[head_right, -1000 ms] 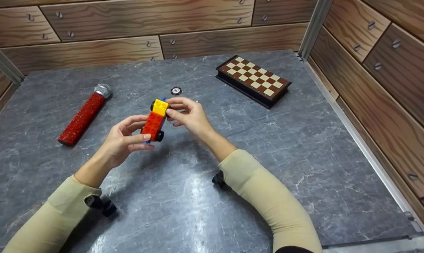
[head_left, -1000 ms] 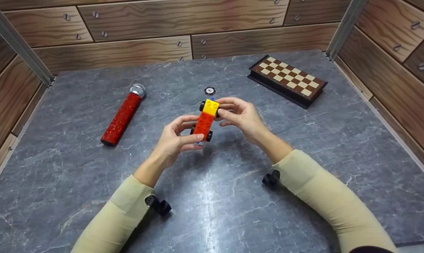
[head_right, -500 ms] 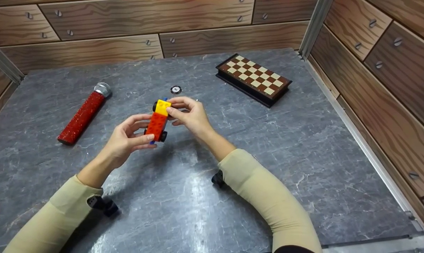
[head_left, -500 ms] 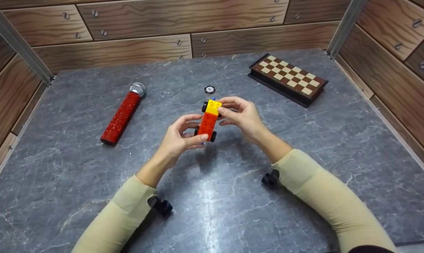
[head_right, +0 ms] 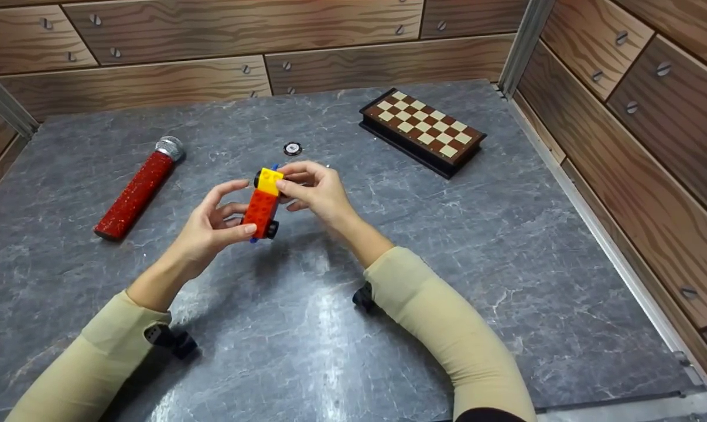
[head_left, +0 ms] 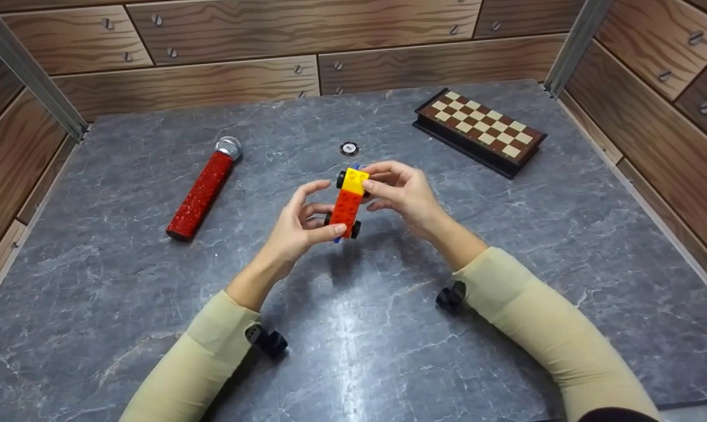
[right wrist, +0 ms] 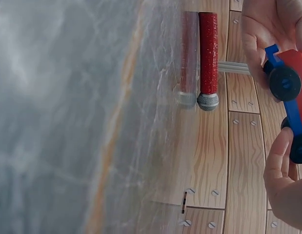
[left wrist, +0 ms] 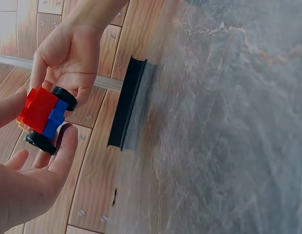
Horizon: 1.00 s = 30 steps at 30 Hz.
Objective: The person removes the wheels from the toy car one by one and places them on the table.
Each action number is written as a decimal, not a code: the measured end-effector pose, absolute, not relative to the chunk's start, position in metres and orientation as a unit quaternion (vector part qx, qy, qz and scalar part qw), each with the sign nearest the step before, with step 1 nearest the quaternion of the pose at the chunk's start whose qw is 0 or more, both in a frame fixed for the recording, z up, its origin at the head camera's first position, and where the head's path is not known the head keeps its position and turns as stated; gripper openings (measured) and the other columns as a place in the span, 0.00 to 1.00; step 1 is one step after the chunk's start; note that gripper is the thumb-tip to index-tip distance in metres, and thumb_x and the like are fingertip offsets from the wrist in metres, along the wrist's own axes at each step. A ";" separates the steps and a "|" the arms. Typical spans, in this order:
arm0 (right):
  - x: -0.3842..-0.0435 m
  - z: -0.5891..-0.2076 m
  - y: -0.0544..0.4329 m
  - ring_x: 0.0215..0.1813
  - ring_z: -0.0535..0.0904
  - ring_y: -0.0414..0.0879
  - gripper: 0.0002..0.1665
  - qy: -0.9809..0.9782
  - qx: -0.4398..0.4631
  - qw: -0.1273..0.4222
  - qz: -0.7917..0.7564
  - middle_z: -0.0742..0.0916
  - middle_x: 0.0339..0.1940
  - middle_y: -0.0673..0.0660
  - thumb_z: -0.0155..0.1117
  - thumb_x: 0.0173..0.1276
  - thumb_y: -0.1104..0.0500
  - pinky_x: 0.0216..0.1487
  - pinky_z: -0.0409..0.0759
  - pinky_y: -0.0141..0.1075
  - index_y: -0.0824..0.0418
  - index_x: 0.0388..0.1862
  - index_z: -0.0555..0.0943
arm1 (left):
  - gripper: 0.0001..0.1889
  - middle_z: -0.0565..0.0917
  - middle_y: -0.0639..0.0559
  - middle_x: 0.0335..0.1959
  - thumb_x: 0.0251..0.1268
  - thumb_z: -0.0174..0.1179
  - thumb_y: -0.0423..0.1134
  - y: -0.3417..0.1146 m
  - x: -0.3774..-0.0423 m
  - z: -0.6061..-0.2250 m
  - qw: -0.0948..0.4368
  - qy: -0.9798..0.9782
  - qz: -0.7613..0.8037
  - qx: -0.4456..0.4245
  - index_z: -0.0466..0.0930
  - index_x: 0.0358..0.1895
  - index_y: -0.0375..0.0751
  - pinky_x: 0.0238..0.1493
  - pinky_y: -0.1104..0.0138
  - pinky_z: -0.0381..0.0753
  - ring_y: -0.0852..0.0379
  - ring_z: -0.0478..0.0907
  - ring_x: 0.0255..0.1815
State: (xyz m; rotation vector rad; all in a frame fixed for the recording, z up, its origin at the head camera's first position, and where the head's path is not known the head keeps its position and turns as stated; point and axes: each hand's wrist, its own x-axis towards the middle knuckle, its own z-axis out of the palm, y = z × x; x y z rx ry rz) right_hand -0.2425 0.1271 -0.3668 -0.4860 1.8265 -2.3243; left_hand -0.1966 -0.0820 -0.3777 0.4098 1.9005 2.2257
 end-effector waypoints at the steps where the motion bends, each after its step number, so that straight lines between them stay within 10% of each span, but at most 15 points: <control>1: -0.242 -0.367 0.127 0.34 0.82 0.55 0.14 0.606 -0.163 0.074 -0.775 0.82 0.42 0.66 0.65 0.60 0.67 0.32 0.82 0.40 0.67 0.45 0.79 | 0.40 0.77 0.36 0.48 0.50 0.68 0.26 -0.082 -0.197 -0.377 0.093 0.640 0.750 0.143 0.59 0.66 0.43 0.43 0.58 0.79 0.42 0.79 0.43; 30: -0.240 -0.368 0.122 0.36 0.81 0.54 0.17 0.626 -0.199 0.100 -0.747 0.82 0.45 0.66 0.65 0.60 0.68 0.33 0.82 0.39 0.70 0.49 0.76 | 0.41 0.75 0.35 0.48 0.53 0.65 0.26 -0.086 -0.199 -0.378 0.134 0.632 0.738 0.197 0.59 0.69 0.53 0.41 0.56 0.80 0.38 0.79 0.44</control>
